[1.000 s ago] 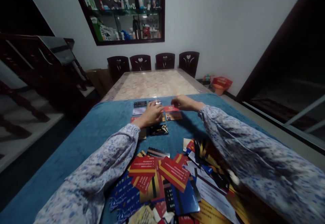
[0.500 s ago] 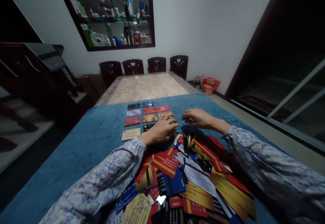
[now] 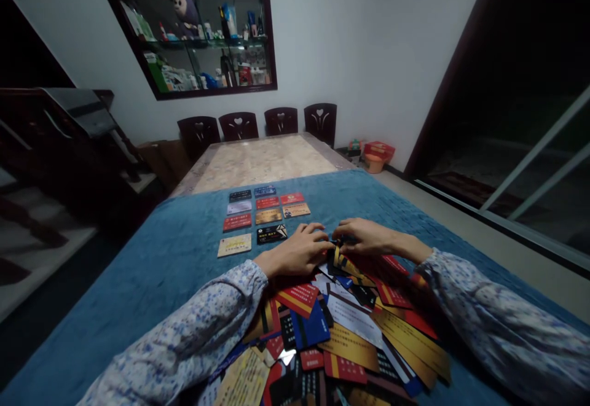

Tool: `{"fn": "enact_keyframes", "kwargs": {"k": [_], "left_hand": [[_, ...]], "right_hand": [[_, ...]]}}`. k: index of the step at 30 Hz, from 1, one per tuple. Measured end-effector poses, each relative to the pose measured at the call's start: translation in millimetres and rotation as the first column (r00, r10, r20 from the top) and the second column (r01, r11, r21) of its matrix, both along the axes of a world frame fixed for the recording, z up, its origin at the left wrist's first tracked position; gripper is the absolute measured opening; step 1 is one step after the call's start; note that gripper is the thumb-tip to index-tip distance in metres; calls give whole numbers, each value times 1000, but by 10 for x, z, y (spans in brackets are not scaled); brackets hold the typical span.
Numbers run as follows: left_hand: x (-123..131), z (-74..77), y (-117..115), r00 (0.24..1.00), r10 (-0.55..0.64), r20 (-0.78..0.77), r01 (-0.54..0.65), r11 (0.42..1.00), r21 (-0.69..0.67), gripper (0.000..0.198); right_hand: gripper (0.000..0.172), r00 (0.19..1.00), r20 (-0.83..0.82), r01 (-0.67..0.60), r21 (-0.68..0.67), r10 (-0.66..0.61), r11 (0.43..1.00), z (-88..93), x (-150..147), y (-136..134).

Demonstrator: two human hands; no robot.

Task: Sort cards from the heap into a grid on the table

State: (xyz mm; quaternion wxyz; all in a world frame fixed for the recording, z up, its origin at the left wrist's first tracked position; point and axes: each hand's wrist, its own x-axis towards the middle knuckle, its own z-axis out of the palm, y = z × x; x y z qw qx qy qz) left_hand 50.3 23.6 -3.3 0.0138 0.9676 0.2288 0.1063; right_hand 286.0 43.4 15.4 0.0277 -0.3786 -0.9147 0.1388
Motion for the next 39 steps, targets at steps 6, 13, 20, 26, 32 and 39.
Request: {"fn": "enact_keyframes", "kwargs": {"k": [6, 13, 20, 26, 32, 39], "left_hand": [[-45, -34, 6, 1000, 14, -24, -14, 1000, -23, 28], [-93, -14, -23, 999, 45, 24, -44, 998, -39, 22], [-91, 45, -70, 985, 170, 26, -169, 984, -58, 20], [-76, 74, -125, 959, 284, -17, -285, 957, -60, 45], [-48, 50, -143, 917, 397, -28, -395, 900, -183, 49], [-108, 35, -109, 885, 465, 29, -419, 820, -389, 34]], "right_hand": [[23, 984, -168, 47, -98, -63, 994, -110, -66, 53], [23, 959, -247, 85, -214, -138, 973, -192, -171, 121], [19, 911, -377, 85, -223, -166, 971, -356, -373, 191], [18, 825, -490, 166, -263, -280, 951, -457, -544, 197], [12, 813, -482, 300, -137, -328, 944, -449, -689, 151], [7, 821, -458, 333, -104, -342, 937, -453, -767, 149]]}}
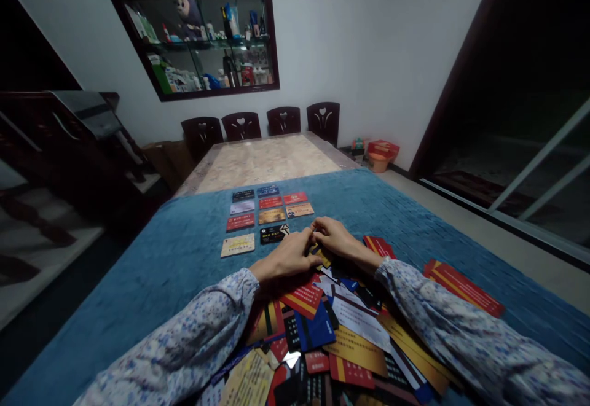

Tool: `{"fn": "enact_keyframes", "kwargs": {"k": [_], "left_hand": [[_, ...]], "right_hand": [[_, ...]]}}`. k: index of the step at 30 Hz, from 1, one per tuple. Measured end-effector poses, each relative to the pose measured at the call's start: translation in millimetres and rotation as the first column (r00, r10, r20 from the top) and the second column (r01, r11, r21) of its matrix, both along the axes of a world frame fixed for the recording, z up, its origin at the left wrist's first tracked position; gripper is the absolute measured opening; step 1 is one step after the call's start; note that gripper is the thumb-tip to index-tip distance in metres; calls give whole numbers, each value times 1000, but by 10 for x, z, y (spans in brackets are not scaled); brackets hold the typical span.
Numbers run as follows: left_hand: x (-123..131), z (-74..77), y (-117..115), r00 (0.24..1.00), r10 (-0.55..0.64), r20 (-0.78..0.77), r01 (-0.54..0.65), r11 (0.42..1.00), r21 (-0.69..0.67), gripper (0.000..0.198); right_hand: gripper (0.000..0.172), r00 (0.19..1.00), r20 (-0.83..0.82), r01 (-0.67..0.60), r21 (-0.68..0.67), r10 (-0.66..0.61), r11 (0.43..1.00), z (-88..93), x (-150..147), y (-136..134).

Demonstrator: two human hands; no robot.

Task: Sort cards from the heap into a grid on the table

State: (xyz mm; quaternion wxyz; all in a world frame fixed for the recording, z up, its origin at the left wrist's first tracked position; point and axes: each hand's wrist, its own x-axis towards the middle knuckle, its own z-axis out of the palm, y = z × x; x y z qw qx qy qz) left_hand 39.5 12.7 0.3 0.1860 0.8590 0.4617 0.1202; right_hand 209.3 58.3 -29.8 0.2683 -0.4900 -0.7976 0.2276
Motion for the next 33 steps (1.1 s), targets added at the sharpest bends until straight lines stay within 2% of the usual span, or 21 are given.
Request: {"fn": "enact_keyframes", "kwargs": {"k": [6, 10, 14, 24, 27, 30, 33], "left_hand": [[-172, 37, 16, 999, -2, -46, 1, 1000, -18, 37], [-299, 15, 23, 994, -37, -99, 39, 999, 17, 40], [-363, -15, -8, 986, -23, -167, 36, 996, 81, 40], [-321, 41, -170, 958, -26, -287, 80, 980, 180, 31], [-283, 42, -197, 956, -21, -293, 86, 974, 210, 36], [-244, 38, -215, 953, -41, -302, 114, 967, 228, 43], [-227, 48, -230, 948, -53, -314, 128, 966, 224, 35]], "right_hand": [[14, 994, 39, -104, 35, 102, 994, -11, -9, -27], [23, 987, 21, -158, 58, 157, 986, -36, -6, -55], [22, 980, 95, -180, 73, 173, 981, -22, -14, -105], [14, 937, 339, -118, 92, 80, 989, 129, -84, -258], [14, 923, 379, -112, 90, 70, 990, 168, -94, -280], [15, 918, 389, -124, 85, 81, 989, 176, -90, -270], [16, 917, 373, -180, 66, 143, 982, 174, -58, -233]]}}
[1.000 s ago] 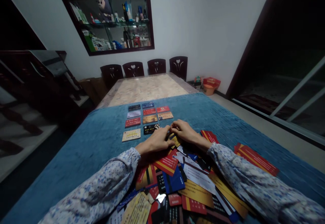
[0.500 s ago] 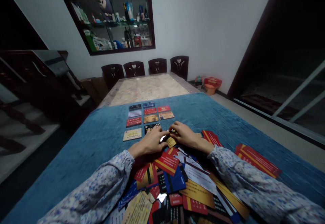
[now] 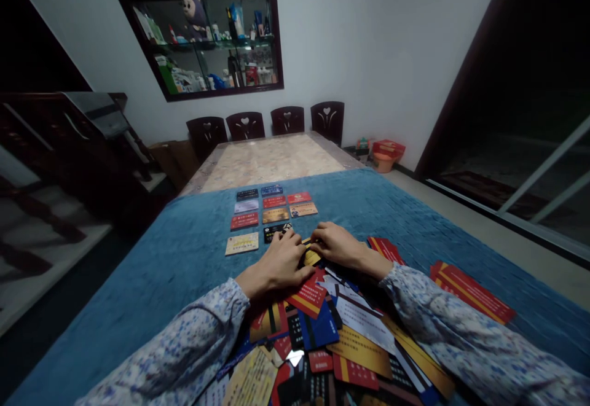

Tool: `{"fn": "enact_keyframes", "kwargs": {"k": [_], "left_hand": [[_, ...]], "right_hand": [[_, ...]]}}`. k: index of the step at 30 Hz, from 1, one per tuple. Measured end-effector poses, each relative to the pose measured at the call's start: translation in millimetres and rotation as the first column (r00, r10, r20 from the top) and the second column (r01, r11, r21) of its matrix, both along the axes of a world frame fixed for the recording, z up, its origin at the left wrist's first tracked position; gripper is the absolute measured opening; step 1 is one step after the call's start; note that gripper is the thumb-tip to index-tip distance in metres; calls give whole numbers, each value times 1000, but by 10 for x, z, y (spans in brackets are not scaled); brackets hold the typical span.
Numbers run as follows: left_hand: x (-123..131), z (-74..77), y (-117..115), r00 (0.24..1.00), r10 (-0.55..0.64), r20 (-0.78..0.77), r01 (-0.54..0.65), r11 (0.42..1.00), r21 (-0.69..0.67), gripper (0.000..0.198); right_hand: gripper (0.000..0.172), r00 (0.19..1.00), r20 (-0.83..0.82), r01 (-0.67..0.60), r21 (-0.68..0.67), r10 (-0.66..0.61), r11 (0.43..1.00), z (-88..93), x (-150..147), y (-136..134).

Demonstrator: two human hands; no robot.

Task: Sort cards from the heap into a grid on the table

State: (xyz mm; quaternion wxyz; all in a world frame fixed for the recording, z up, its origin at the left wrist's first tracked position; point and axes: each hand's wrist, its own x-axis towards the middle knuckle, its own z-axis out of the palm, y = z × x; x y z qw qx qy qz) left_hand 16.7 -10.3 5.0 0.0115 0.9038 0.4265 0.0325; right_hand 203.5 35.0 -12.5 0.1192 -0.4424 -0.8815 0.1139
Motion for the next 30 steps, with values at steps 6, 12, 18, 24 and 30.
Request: {"fn": "enact_keyframes", "kwargs": {"k": [6, 12, 18, 24, 30], "left_hand": [[-44, 62, -31, 1000, 1, 25, 0, 1000, -22, 24], [-103, 61, -25, 997, 2, 79, 0, 1000, -20, 22], [-187, 16, 57, 977, 24, 214, -10, 998, -66, 25], [-249, -27, 118, 948, 74, 309, -41, 993, -113, 31], [-281, -74, 165, 934, 101, 344, -54, 988, -144, 27]], "right_hand": [[21, 978, -61, -204, -69, 200, 977, 71, 135, 92], [35, 931, -75, -366, -141, 358, 920, 170, 244, 135], [30, 956, -79, -292, -127, 284, 948, 95, 227, 160], [24, 972, -148, -196, -78, 183, 977, -44, 184, 208], [18, 978, -177, -118, -54, 107, 992, -124, 166, 223]]}}
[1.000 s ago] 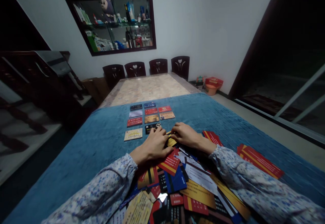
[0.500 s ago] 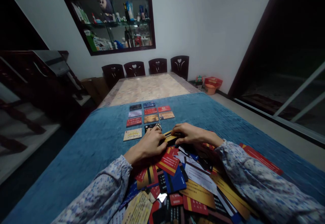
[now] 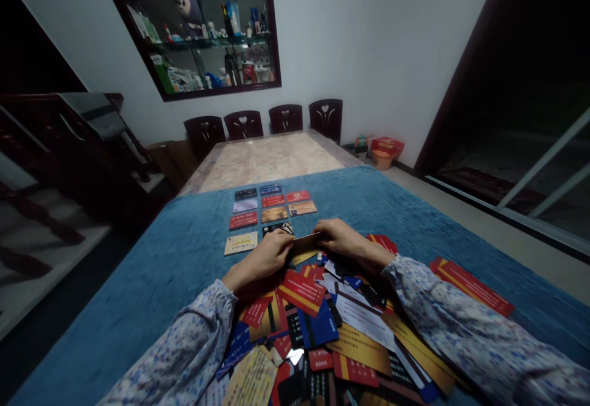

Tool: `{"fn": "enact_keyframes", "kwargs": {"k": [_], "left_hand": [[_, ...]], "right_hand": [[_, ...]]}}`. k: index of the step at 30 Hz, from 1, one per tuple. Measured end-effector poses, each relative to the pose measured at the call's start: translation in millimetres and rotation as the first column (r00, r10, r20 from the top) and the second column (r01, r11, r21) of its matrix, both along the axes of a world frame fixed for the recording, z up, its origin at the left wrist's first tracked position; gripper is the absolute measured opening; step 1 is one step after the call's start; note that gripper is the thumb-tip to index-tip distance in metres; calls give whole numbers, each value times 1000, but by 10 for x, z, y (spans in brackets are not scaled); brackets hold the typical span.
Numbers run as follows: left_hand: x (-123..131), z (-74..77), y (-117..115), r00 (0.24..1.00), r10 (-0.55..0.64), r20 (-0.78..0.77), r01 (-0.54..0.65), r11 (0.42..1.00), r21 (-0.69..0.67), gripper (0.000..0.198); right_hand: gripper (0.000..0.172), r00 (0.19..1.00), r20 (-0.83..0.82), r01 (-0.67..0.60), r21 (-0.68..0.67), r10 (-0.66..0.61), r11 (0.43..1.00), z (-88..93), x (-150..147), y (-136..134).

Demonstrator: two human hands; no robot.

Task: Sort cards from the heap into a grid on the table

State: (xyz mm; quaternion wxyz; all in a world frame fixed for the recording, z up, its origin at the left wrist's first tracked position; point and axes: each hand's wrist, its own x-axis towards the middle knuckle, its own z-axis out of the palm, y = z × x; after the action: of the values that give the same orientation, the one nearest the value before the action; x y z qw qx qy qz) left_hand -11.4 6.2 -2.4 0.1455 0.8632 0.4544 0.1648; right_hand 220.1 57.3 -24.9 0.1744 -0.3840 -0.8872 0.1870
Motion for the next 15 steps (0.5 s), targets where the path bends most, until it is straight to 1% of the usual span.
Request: {"fn": "enact_keyframes", "kwargs": {"k": [7, 11, 15], "left_hand": [[-9, -18, 23, 1000, 11, 15, -11, 1000, -8, 26], [-4, -14, 7, 1000, 11, 14, -11, 1000, -13, 26], [-8, -3, -7, 999, -7, 44, 7, 1000, -11, 25]], "right_hand": [[16, 998, -28, 55, -3, -55, 998, -47, -6, 13], [14, 995, -70, 64, -32, -66, 997, -10, 6, 6], [10, 984, -142, 105, -44, -110, 994, 40, 30, 23]]}}
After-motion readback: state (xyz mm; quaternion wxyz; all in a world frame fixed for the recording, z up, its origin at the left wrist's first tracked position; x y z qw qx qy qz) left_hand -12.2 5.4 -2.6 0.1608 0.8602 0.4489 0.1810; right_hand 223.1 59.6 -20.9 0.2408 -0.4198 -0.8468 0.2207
